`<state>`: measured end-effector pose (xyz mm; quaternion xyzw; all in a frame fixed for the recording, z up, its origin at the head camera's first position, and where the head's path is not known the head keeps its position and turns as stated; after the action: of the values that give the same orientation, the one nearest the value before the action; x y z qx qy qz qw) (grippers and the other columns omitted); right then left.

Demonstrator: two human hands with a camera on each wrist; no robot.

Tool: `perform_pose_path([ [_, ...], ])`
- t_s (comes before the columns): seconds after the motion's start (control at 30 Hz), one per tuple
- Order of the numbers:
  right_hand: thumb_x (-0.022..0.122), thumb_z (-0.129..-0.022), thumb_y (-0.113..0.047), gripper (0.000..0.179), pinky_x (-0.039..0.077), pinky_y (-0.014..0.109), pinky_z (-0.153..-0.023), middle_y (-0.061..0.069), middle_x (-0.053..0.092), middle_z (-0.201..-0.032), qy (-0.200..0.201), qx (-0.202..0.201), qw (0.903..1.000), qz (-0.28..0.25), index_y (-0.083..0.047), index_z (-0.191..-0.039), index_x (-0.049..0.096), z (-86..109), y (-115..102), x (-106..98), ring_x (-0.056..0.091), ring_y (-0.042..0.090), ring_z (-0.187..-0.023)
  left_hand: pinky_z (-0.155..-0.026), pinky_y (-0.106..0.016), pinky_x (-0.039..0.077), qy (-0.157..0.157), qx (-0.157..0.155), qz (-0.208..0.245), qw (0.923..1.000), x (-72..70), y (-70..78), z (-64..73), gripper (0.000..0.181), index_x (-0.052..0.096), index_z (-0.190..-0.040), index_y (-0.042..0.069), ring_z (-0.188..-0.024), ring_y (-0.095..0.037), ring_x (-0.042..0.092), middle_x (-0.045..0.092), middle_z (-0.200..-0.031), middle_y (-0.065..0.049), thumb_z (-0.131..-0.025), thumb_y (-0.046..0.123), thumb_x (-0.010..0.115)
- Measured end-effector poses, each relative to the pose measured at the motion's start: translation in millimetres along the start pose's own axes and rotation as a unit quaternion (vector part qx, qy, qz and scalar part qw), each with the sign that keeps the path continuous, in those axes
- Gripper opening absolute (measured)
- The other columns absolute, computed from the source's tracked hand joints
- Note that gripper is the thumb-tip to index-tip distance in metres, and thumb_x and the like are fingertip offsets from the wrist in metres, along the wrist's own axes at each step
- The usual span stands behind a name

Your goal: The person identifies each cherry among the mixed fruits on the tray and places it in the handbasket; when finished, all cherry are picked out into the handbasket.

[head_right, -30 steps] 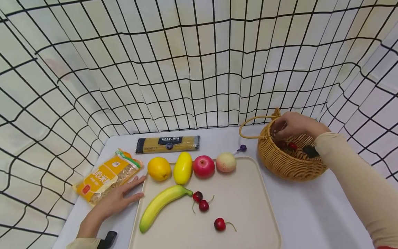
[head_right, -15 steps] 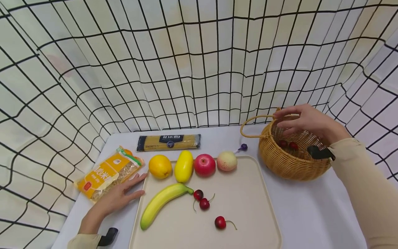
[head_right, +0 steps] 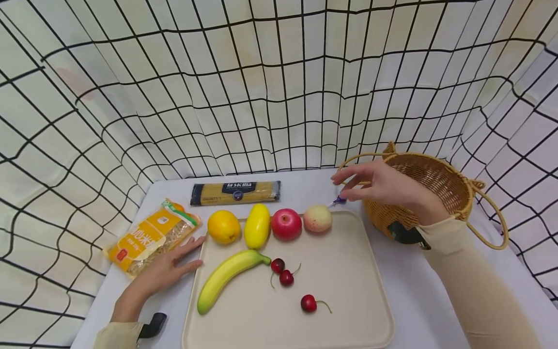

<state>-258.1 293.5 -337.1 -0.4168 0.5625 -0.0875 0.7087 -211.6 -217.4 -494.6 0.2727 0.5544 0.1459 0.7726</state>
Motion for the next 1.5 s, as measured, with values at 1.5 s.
perform_pose_path([
  [1.5,0.087,-0.089,-0.015,0.015,0.053,0.018,-0.070,-0.008,0.065,-0.093,-0.093,-0.058,0.9905,-0.083,-0.020,-0.101,0.079,49.4,-15,212,0.056,-0.004,-0.082,-0.127,-0.075,0.026,-0.012,-0.021,0.012,0.9996,2.4,-1.6,-2.1,0.074,0.043,-0.165,0.034,-0.165,-0.044,0.024,0.030,-0.177,-0.008,-0.100,0.060,0.067],
])
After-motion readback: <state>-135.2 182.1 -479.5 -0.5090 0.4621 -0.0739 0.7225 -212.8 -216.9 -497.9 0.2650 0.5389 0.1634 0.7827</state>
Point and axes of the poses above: each hand's wrist, its own z-axis away from the middle knuckle, its own x-axis out of the palm, y = z × x, the point moved 5 cm from there along -z, towards the middle knuckle
